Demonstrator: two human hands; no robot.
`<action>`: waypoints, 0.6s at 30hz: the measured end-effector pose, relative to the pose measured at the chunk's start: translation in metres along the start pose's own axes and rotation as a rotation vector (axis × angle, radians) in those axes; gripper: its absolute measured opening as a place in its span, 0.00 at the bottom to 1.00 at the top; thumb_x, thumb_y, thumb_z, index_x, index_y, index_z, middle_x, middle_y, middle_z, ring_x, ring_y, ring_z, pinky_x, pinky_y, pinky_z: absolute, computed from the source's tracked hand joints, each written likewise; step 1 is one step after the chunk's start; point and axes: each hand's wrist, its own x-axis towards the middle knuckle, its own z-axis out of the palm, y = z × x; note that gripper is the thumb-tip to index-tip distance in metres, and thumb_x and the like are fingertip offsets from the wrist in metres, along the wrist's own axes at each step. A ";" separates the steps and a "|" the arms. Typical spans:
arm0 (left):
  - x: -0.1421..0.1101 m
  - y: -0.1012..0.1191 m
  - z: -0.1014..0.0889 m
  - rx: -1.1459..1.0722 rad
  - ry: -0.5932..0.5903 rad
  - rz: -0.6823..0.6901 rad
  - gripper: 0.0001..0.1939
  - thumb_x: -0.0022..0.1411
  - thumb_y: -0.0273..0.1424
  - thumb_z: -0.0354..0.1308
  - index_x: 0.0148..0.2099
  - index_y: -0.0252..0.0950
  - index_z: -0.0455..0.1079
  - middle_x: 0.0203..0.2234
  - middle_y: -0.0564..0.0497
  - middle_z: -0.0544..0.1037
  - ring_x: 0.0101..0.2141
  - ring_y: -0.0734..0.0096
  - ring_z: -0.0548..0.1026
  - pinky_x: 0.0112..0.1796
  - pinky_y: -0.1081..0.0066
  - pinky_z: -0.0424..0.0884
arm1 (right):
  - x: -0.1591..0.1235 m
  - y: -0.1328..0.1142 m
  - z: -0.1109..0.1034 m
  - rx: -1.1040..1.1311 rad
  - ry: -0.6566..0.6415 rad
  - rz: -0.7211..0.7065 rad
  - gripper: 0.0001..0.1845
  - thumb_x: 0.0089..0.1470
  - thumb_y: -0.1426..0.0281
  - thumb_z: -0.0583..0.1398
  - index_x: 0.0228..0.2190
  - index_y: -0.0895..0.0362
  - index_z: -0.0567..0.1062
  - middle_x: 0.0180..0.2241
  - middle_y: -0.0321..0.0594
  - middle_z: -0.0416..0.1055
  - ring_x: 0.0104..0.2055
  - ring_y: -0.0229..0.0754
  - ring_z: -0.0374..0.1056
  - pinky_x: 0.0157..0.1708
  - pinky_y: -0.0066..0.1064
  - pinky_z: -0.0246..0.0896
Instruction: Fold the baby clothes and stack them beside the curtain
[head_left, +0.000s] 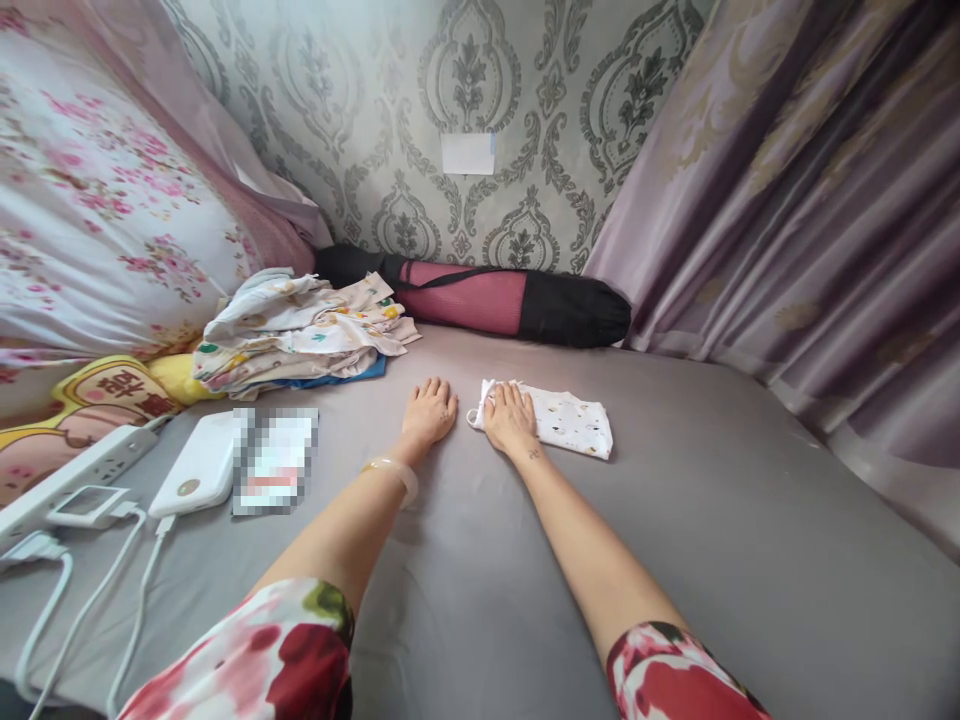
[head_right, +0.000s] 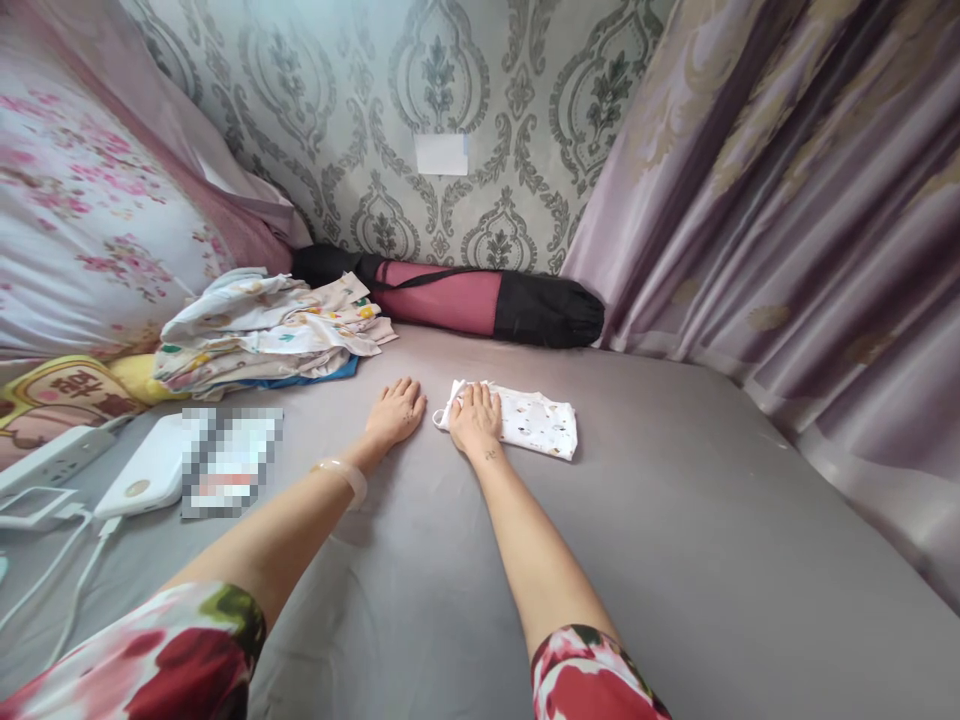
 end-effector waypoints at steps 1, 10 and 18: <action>0.000 0.000 0.000 -0.005 -0.003 -0.001 0.27 0.71 0.38 0.37 0.65 0.30 0.58 0.65 0.38 0.60 0.65 0.55 0.56 0.63 0.54 0.52 | 0.000 0.000 0.002 -0.002 0.007 -0.001 0.31 0.66 0.64 0.41 0.64 0.67 0.59 0.67 0.50 0.52 0.70 0.48 0.43 0.67 0.43 0.29; 0.002 -0.001 0.003 -0.010 -0.002 -0.006 0.27 0.71 0.38 0.38 0.65 0.31 0.58 0.65 0.38 0.60 0.65 0.55 0.56 0.62 0.54 0.52 | 0.007 -0.005 -0.012 0.046 -0.041 0.020 0.32 0.66 0.65 0.40 0.65 0.68 0.56 0.67 0.51 0.50 0.70 0.49 0.42 0.67 0.42 0.31; 0.002 0.000 0.001 0.004 -0.011 0.002 0.27 0.71 0.37 0.37 0.65 0.30 0.59 0.65 0.38 0.60 0.65 0.53 0.56 0.62 0.53 0.52 | 0.012 -0.034 -0.001 0.067 -0.092 -0.051 0.34 0.66 0.62 0.41 0.65 0.72 0.54 0.68 0.54 0.46 0.71 0.50 0.39 0.67 0.39 0.30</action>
